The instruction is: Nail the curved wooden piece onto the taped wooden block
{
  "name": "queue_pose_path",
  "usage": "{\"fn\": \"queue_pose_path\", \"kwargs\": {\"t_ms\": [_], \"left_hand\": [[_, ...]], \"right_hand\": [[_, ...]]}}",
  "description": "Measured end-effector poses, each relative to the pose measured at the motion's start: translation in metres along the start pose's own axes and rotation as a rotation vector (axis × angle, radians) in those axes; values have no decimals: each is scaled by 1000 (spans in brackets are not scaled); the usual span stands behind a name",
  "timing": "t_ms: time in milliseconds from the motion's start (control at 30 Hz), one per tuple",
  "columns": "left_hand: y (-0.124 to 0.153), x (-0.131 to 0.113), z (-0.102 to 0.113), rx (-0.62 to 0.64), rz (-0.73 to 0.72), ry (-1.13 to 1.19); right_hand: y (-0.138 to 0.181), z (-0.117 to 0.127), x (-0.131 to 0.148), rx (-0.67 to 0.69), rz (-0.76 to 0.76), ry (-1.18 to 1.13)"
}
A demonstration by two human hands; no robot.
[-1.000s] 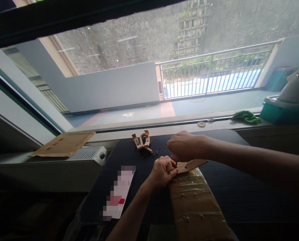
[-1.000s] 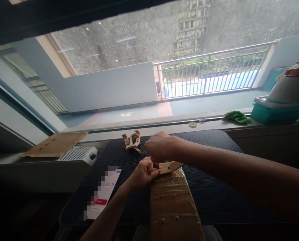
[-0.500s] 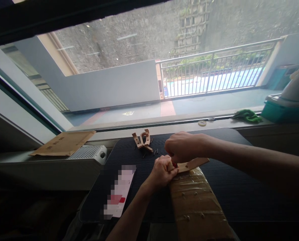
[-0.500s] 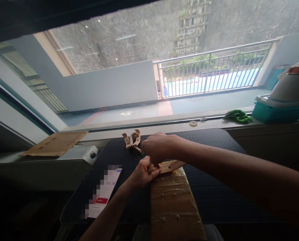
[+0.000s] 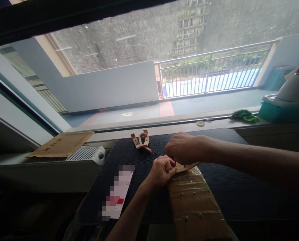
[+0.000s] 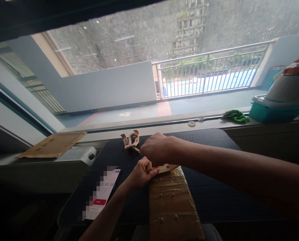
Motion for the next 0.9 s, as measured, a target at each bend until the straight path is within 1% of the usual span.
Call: {"fn": "queue_pose_path", "kwargs": {"t_ms": [100, 200, 333, 567, 700, 800, 900], "left_hand": [[-1, 1, 1, -15, 17, -9], [-2, -2, 1, 25, -1, 8], [-1, -6, 1, 42, -25, 11], [1, -4, 0, 35, -26, 32], [1, -3, -1, 38, -8, 22], [2, -3, -1, 34, -7, 27], [2, -5, -2, 20, -31, 45]], "right_hand": [[-3, -10, -5, -35, -34, -65], [-2, -14, -12, -5, -64, -140], [0, -12, -14, 13, -50, -148], [4, -5, -6, -57, -63, -191], [7, -2, -1, -44, -62, -161], [5, -5, -1, -13, -45, -128], [2, -12, -7, -13, -88, -162]]}}
Point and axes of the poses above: each hand's wrist, its own y-axis away from the middle knuckle, its own z-axis out of the back of the hand, x = y × z, the point moved 4 cm from there along -y, towards the middle knuckle, and after that the axes turned 14 degrees about y, right-handed, at the moved point
